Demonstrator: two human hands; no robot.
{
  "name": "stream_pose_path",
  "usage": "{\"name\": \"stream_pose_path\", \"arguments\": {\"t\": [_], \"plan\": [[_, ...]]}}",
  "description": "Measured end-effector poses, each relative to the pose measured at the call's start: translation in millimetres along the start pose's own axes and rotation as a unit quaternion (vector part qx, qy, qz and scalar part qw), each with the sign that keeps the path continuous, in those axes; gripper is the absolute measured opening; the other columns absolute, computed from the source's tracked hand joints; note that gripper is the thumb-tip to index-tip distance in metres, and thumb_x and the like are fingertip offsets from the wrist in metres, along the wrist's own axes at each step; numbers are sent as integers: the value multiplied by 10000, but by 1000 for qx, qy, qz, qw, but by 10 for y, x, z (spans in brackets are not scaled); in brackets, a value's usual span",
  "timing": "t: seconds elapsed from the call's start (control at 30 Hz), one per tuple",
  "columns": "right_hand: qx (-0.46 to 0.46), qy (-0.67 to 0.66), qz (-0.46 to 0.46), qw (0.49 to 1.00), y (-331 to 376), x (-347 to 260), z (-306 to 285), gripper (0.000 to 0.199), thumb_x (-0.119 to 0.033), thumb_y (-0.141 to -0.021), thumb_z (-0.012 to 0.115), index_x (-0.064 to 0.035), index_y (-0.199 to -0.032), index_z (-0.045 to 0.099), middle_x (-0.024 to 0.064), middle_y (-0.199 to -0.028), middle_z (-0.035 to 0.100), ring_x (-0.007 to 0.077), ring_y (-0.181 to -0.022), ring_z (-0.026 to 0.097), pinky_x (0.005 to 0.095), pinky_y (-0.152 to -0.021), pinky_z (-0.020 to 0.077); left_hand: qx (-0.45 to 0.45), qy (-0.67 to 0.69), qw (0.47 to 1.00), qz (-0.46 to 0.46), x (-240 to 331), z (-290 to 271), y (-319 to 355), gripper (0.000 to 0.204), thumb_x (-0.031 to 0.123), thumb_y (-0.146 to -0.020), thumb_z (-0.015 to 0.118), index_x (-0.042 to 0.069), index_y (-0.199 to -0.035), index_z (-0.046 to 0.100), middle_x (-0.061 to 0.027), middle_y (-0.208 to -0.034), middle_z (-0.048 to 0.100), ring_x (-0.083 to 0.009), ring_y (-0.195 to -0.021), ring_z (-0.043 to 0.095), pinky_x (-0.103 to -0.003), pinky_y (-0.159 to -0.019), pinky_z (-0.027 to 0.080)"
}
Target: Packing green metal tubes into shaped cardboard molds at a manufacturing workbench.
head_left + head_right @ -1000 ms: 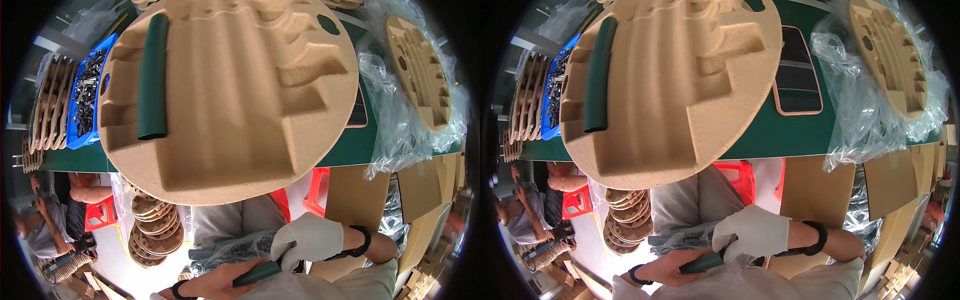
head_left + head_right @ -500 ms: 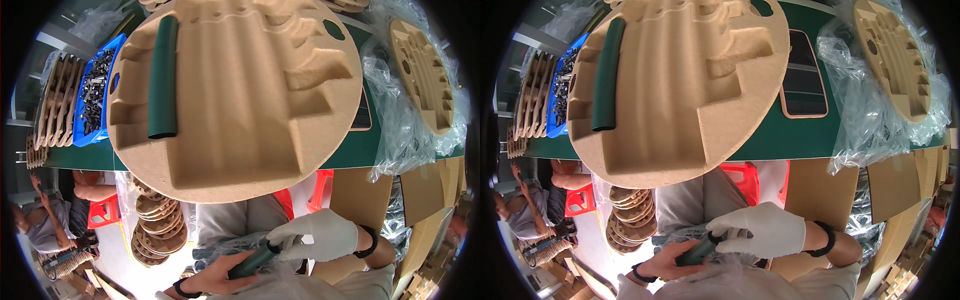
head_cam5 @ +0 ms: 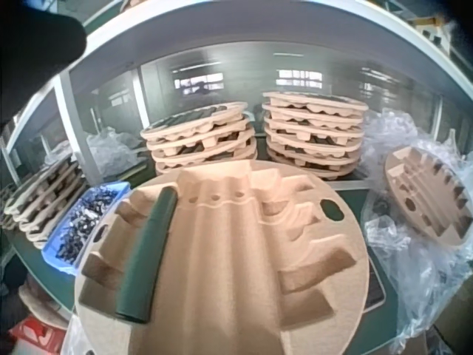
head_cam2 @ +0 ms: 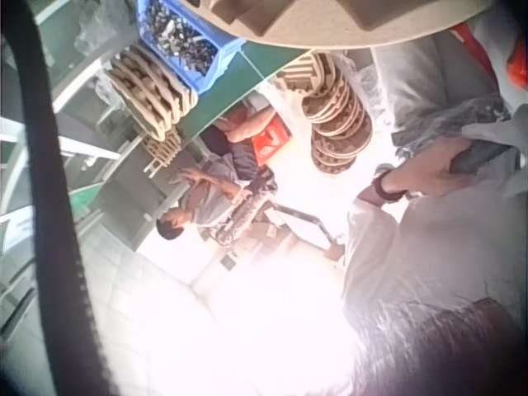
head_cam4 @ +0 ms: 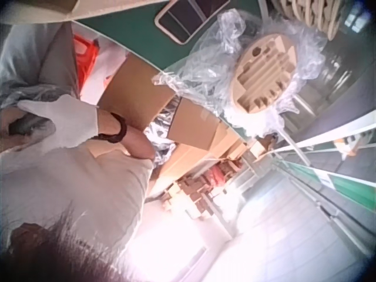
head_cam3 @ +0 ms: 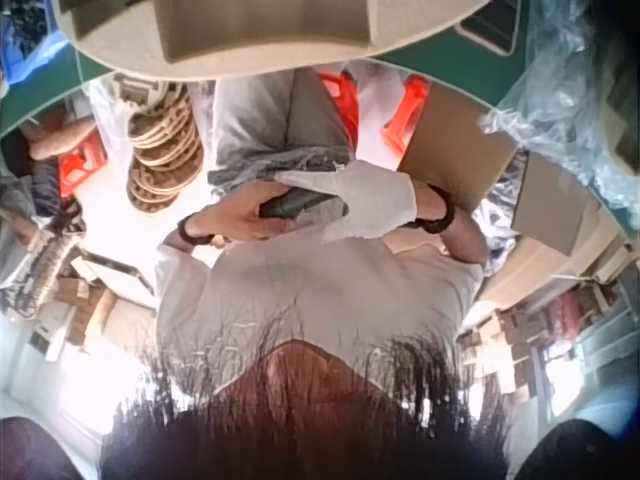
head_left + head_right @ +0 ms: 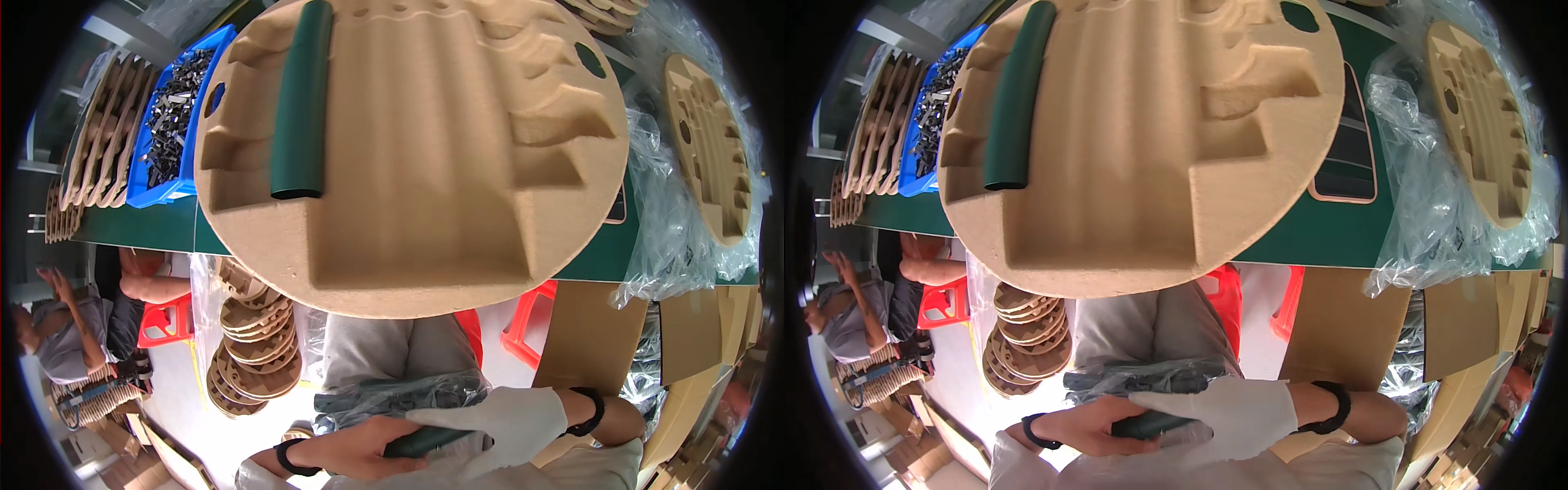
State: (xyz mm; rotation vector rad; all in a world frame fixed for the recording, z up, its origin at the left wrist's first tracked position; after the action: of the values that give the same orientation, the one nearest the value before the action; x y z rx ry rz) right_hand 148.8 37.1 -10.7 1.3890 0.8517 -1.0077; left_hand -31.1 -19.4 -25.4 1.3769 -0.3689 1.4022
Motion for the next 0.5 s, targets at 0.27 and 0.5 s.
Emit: {"name": "stream_pose_path", "arguments": {"t": [0.27,0.5], "plan": [[390,-104,-60,913,280,34,-311,490,-24,-785,767,24,-1235,580,117,-972,713,106,-779,677,254,-715,550,74,298,951,27,85,-105,218,680,-36,-903,611,45,-1475,254,-118,-1175,524,-169,-995,551,-309,-826,486],[250,83,62,963,-12,-46,-24,296,-292,-881,700,-95,-1102,696,38,-944,725,148,-802,696,252,-728,549,227,147,935,228,919,-445,723,645,-58,-899,591,-27,-1447,252,-206,-1188,546,-285,-1005,627,-440,-898,519]]}}
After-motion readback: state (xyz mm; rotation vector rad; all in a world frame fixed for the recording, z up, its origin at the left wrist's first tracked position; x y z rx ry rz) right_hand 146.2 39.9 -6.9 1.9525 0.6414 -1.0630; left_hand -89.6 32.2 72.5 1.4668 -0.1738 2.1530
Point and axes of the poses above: each hand's wrist, its own y-axis away from the middle knuckle, its own z-axis out of the palm, x = y × z, the point moved 4 cm from there along -y, towards the middle knuckle
